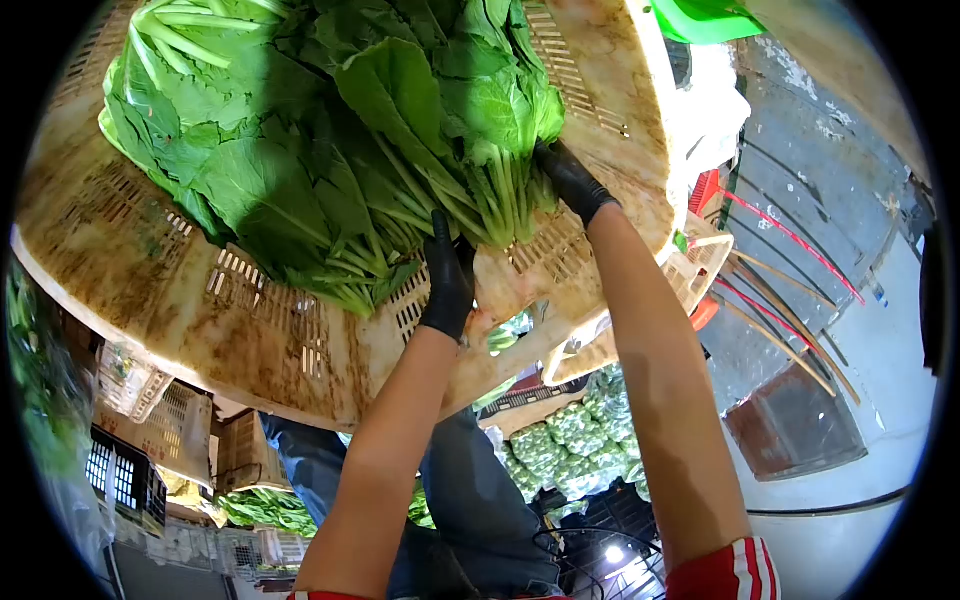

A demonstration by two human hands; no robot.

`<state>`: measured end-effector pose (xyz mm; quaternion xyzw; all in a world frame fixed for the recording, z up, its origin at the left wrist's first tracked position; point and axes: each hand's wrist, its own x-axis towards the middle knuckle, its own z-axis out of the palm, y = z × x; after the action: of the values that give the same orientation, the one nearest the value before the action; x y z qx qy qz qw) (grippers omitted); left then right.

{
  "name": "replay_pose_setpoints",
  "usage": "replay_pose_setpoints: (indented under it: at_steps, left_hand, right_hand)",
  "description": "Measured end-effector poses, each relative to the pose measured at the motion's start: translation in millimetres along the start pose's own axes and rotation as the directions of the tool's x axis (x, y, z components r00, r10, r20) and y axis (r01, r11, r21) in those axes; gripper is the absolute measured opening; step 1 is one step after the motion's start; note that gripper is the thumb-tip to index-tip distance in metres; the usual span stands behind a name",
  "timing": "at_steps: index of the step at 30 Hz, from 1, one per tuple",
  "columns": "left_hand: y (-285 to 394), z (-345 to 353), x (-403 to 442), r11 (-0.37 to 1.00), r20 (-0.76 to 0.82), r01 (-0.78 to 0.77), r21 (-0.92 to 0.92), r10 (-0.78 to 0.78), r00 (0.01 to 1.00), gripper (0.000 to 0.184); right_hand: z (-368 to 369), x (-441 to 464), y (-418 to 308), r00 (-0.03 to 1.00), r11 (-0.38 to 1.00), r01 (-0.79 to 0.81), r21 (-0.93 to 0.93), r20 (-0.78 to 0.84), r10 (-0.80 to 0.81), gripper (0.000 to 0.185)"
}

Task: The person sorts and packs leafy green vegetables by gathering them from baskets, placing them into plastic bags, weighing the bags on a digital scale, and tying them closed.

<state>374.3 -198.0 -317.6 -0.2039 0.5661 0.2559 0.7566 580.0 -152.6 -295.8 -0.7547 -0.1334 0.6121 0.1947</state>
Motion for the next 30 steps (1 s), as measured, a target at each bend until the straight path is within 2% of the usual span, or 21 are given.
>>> replay_pose_setpoints:
  at_steps: [1,3,4,6,9,10,11,13,14,16,17,18,19,20,22,23,24,25,27,28,30]
  left_hand:
    - [1.6,1.6,-3.6,1.000,0.027,0.019,0.019,-0.020,0.999,0.060]
    - [0.5,0.2,-20.7,0.996,0.071,0.069,0.060,-0.073,0.995,0.063]
    - [1.4,0.7,-29.9,0.998,0.073,0.063,0.018,-0.064,0.995,0.061]
    - [10.0,8.7,-50.7,0.997,0.083,0.044,-0.062,-0.039,0.996,0.056]
    - [23.0,19.8,-84.7,0.973,0.157,-0.176,0.147,0.153,0.976,0.052]
    - [29.9,28.1,-92.3,0.960,0.139,-0.199,0.196,0.174,0.975,0.058]
    - [34.9,27.5,-94.3,0.911,0.153,-0.223,0.346,0.180,0.972,0.066]
    - [45.7,30.7,-91.6,0.748,0.189,-0.266,0.609,0.189,0.964,0.083]
    - [50.1,33.1,-86.5,0.747,0.183,-0.289,0.599,0.224,0.957,0.081]
    - [54.5,31.8,-71.9,0.667,0.302,-0.369,0.647,0.220,0.928,0.071]
    - [54.0,30.2,-68.4,0.629,0.355,-0.405,0.663,0.212,0.910,0.066]
    - [52.0,32.1,-68.9,0.708,0.346,-0.380,0.595,0.202,0.916,0.056]
    - [51.4,33.0,-69.5,0.690,0.359,-0.412,0.595,0.230,0.905,0.057]
    - [50.2,31.6,-69.3,0.670,0.372,-0.441,0.598,0.256,0.892,0.057]
    - [46.9,26.3,-68.4,0.591,0.385,-0.509,0.626,0.333,0.861,0.052]
    - [48.0,25.7,-69.8,0.609,0.378,-0.493,0.622,0.318,0.870,0.052]
    - [51.3,26.9,-72.2,0.625,0.371,-0.477,0.618,0.304,0.878,0.053]
    - [54.7,28.2,-75.1,0.639,0.365,-0.462,0.615,0.288,0.885,0.053]
    - [64.6,34.6,-88.7,0.706,0.337,-0.364,0.607,0.187,0.923,0.051]
    - [70.5,38.8,-92.8,0.732,0.329,-0.319,0.602,0.137,0.934,0.050]
    - [76.0,32.5,-90.0,0.732,0.330,-0.325,0.599,0.144,0.933,0.049]
  right_hand:
    - [-2.8,-3.3,-0.5,0.999,0.999,-0.030,-0.012,-0.022,0.030,0.060]
    - [3.7,-21.6,-2.1,0.997,0.996,0.082,0.022,-0.004,-0.082,0.060]
    - [7.9,-32.3,-3.9,0.990,0.989,0.140,0.039,0.002,-0.140,0.060]
    - [17.5,-56.6,-12.8,0.992,0.990,0.115,0.076,-0.056,-0.111,0.064]
    - [30.6,-83.0,-25.8,0.986,0.988,0.097,0.119,-0.144,-0.080,0.067]
    - [37.2,-87.7,-27.0,0.985,0.980,0.112,0.164,-0.151,-0.088,0.068]
    - [43.9,-91.0,-26.2,0.983,0.970,0.124,0.210,-0.156,-0.092,0.069]
    - [46.9,-89.5,-18.8,0.982,0.954,0.159,0.256,-0.137,-0.127,0.071]
    - [45.1,-91.1,-16.8,0.984,0.954,0.155,0.255,-0.127,-0.126,0.072]
    - [43.5,-98.5,-32.2,0.987,0.949,0.158,0.272,-0.068,-0.145,0.073]
    - [40.7,-96.8,-25.3,0.974,0.967,0.203,0.153,-0.130,-0.184,0.073]
    - [34.7,-91.0,-15.4,0.955,0.970,0.240,0.026,-0.185,-0.231,0.072]
    - [29.5,-88.1,-4.1,0.931,0.959,0.265,-0.100,-0.234,-0.281,0.072]
    - [34.7,-104.9,-9.1,0.828,0.824,0.166,-0.542,-0.378,-0.415,0.062]
    - [43.4,-129.3,-21.7,0.701,0.757,0.212,-0.618,-0.444,-0.559,0.051]
    - [49.6,-140.8,-23.9,0.627,0.719,0.230,-0.656,-0.465,-0.625,0.045]
    - [60.1,-153.8,-20.6,0.648,0.726,0.210,-0.655,-0.463,-0.605,0.032]
    - [73.2,-159.6,-18.2,0.821,0.942,0.185,-0.279,-0.483,-0.304,0.031]
    - [97.4,-156.5,-12.1,0.938,0.983,0.107,-0.148,-0.313,-0.149,0.031]
    - [102.0,-155.1,-14.2,0.940,0.985,0.124,-0.120,-0.303,-0.156,0.030]
    - [109.9,-154.8,-23.7,0.947,0.986,0.157,-0.064,-0.275,-0.168,0.029]
